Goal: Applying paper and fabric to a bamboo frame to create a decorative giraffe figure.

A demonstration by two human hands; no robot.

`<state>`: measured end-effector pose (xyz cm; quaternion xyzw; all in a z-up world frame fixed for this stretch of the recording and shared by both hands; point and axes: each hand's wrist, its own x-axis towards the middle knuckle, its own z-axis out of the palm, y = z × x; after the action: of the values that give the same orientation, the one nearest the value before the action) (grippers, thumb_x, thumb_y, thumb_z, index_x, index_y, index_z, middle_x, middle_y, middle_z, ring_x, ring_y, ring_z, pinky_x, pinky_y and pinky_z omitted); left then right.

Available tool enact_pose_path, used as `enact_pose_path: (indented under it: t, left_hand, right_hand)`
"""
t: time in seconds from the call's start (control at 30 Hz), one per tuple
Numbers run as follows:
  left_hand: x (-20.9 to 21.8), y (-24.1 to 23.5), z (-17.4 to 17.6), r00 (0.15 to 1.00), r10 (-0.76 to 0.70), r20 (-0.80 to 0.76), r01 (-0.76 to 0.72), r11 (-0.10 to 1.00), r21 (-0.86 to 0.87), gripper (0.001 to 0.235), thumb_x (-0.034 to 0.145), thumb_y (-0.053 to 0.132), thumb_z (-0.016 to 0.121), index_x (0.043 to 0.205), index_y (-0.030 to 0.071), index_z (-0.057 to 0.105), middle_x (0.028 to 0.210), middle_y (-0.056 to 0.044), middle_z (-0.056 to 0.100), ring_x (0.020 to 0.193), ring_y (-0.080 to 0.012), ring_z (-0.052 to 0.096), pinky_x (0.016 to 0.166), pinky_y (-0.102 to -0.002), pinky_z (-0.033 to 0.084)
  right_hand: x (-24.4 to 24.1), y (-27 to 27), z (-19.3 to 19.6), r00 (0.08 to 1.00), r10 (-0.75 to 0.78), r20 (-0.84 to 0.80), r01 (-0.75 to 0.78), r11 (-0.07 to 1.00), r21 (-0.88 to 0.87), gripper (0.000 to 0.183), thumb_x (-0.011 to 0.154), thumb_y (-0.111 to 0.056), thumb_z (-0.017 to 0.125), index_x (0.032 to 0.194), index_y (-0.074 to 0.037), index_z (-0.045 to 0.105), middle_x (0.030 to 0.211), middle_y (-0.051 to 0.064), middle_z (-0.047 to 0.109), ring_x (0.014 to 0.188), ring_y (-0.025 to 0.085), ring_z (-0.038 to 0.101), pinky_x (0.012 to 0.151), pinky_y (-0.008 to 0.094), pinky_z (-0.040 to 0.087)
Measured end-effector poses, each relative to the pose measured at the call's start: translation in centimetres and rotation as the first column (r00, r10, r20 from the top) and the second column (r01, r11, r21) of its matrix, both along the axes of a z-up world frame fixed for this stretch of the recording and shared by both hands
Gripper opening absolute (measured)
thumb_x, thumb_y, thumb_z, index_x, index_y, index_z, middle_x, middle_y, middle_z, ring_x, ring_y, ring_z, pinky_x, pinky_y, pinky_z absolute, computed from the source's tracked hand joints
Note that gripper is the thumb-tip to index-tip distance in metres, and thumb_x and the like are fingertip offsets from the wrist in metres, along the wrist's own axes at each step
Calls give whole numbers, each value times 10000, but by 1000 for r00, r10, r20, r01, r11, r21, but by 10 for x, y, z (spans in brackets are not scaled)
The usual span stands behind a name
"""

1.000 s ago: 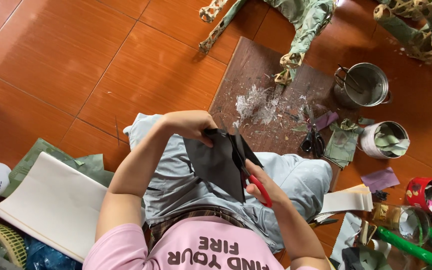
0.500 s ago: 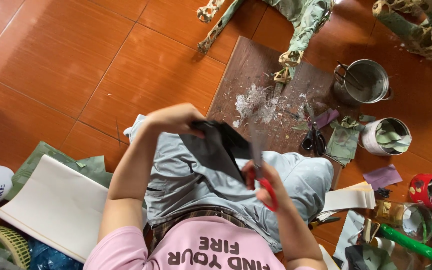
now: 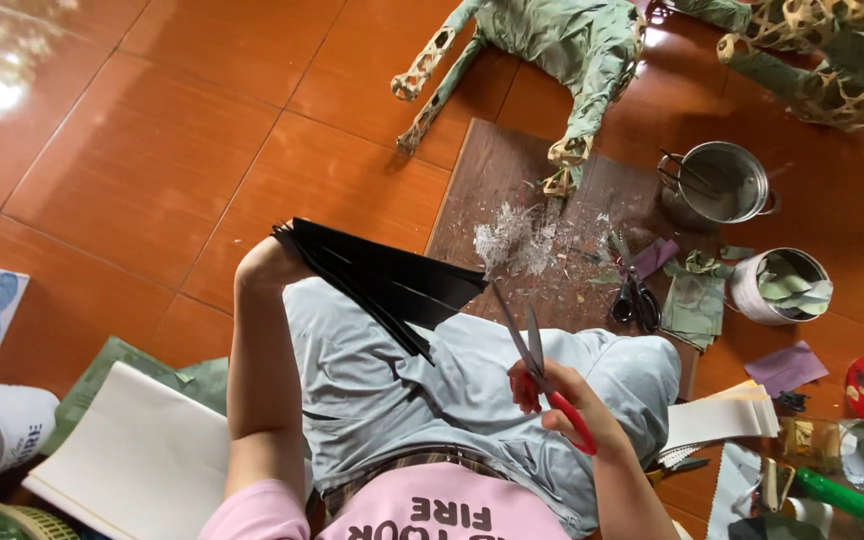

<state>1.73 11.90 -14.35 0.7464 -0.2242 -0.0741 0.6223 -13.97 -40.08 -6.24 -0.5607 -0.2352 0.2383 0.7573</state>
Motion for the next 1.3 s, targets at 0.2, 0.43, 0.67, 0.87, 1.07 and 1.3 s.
enact_pose_path:
  t: [0.2,0.43,0.67,0.87,1.07,1.3]
  left_hand:
    - [11,28,-42,932,-25,361,-108,934,342,371,916,245,741,760,105,435,715,27,379,680,-115,413,609,-308,383]
    - [2,17,-19,953,27,303,-124,945,304,324,892,228,756,770,108,482,707,46,443,672,-108,450,601,-302,404]
    - [-9,-4,22,997,70,39,-71,996,47,329,833,182,838,741,93,534,688,64,511,652,-58,465,564,-268,413]
    - [-21,-30,69,996,15,-88,-23,996,-89,292,775,106,864,722,46,583,655,42,566,626,-39,464,511,-280,410]
    - [-22,-34,74,998,42,-36,-44,997,-65,278,789,85,870,755,15,604,676,13,595,645,-47,486,530,-275,435]
    - [-34,-87,127,994,68,86,-84,976,202,137,851,58,848,902,-2,736,725,-14,692,712,-61,580,656,-270,525]
  right_hand:
    - [2,2,-2,999,14,-35,-14,1000,5,910,722,-652,832,1287,31,623,907,65,650,781,154,608,658,300,491]
    - [2,0,-4,999,18,-36,-18,1000,-16,907,709,-651,841,1270,34,641,865,70,645,763,155,588,657,307,492]
    - [3,3,-6,1000,3,31,-2,999,-41,922,697,-696,780,1270,14,643,819,63,640,711,160,598,617,313,502]
    - [3,4,1,999,26,20,-25,999,-43,907,717,-696,775,1263,16,641,842,59,631,729,151,592,634,304,498]
    - [3,0,-7,1000,5,-18,-5,1000,7,902,715,-691,788,1251,18,638,858,63,631,738,149,602,636,307,510]
    - [5,5,15,999,-6,43,8,999,-47,812,832,-687,724,1254,0,633,888,46,620,767,131,595,671,283,502]
